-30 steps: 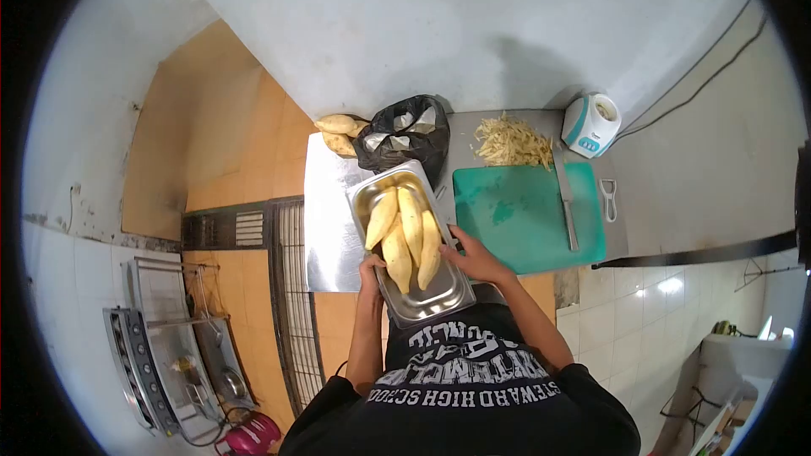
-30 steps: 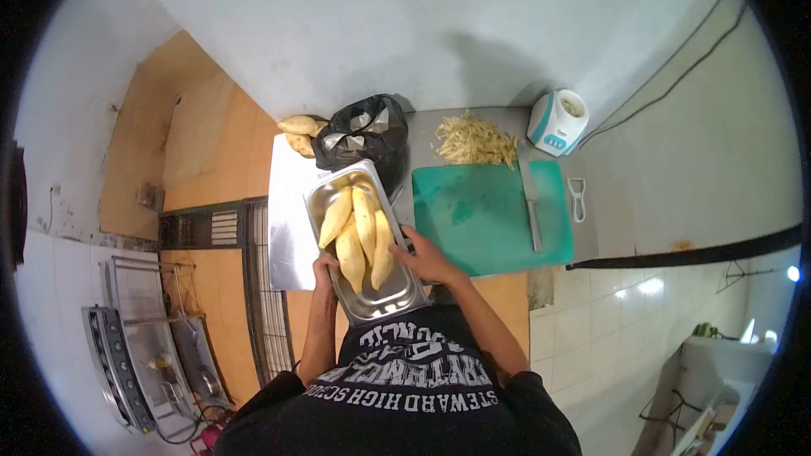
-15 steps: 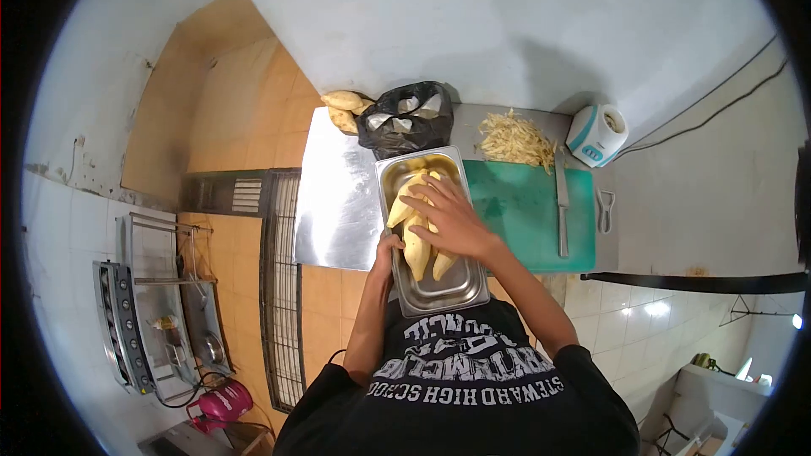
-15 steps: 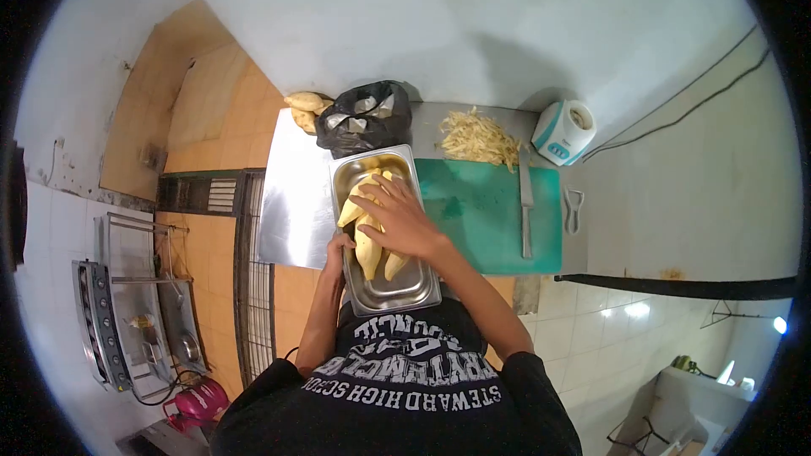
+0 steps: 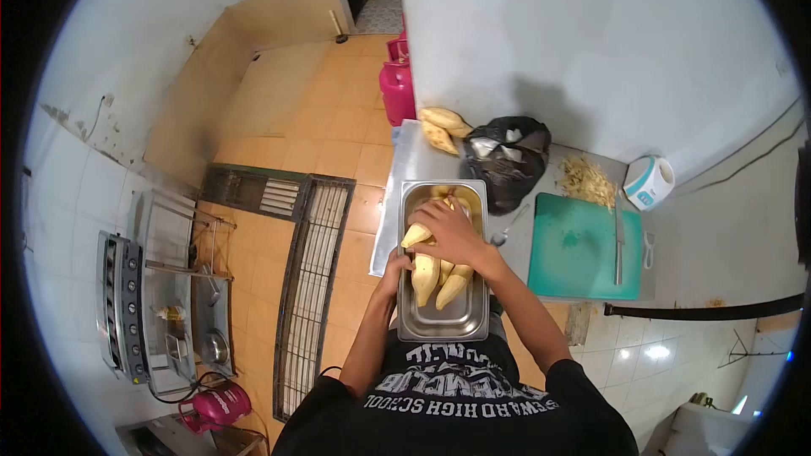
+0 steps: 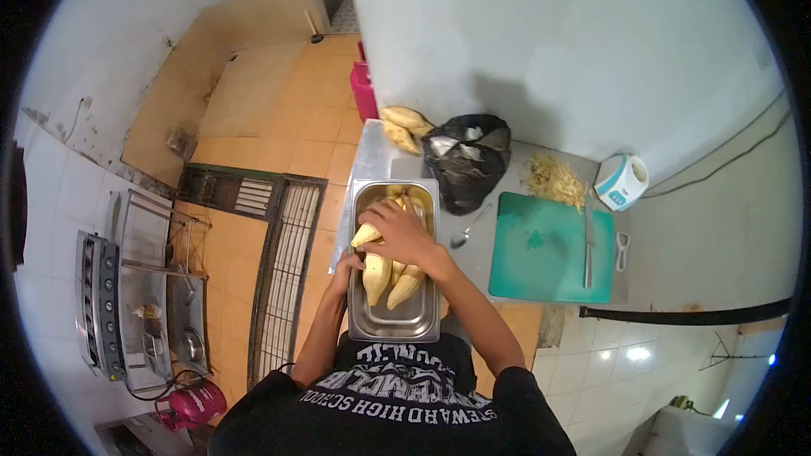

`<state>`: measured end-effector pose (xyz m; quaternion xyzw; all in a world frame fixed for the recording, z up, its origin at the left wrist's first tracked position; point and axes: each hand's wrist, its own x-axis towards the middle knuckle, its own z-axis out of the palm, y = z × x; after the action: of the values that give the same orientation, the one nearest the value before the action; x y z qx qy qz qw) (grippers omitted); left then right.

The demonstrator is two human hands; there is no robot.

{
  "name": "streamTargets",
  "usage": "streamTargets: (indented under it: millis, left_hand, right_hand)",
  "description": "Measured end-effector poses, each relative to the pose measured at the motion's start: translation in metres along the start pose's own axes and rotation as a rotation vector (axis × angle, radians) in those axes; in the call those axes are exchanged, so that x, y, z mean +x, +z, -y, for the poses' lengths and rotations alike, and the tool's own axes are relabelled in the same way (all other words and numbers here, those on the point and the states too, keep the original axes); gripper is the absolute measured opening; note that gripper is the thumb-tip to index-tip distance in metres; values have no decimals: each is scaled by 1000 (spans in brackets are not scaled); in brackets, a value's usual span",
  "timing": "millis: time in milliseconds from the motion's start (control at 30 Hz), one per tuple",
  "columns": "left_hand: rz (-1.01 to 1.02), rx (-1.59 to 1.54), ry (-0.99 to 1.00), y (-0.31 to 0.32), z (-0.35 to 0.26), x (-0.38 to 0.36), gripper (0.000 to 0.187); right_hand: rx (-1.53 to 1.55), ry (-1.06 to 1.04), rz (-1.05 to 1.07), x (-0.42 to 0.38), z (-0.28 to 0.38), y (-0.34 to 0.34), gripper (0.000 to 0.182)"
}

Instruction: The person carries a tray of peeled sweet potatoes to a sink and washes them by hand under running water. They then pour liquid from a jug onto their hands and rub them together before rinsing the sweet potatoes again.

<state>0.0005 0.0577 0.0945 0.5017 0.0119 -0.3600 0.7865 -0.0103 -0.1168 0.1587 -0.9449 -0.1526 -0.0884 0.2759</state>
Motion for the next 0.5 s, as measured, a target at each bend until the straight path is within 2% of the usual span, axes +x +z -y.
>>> streamTargets:
  millis: [67, 100, 167, 233, 300, 333, 433, 500]
  left_hand:
    - [-33, -4, -9, -34, -4, -12, 51]
    - [-28, 2, -10, -53, 1, -14, 52]
    - [-20, -11, 79, -70, -4, -22, 57]
    - [-70, -89, 113, -83, -10, -39, 59]
    - [-21, -243, 108, -115, 3, -46, 60]
    - [-136, -280, 44, -117, -5, -61, 61]
    - [-230, -177, 117, -130, -30, -106, 60]
    - [-397, -298, 53, -159, -14, -130, 56]
  right_hand:
    - [-4, -56, -6, 20, 19, 16, 34]
    - [-5, -65, 0, 24, 27, 29, 34]
    - [17, -100, -176, 34, 41, 50, 33]
    - [123, -67, -168, 43, 65, 57, 34]
    - [62, -355, -84, 50, 82, 66, 37]
    - [45, -439, 23, 50, 97, 64, 38]
    - [-27, -554, 114, 47, 119, 73, 36]
    - [14, -582, 160, 47, 128, 79, 34]
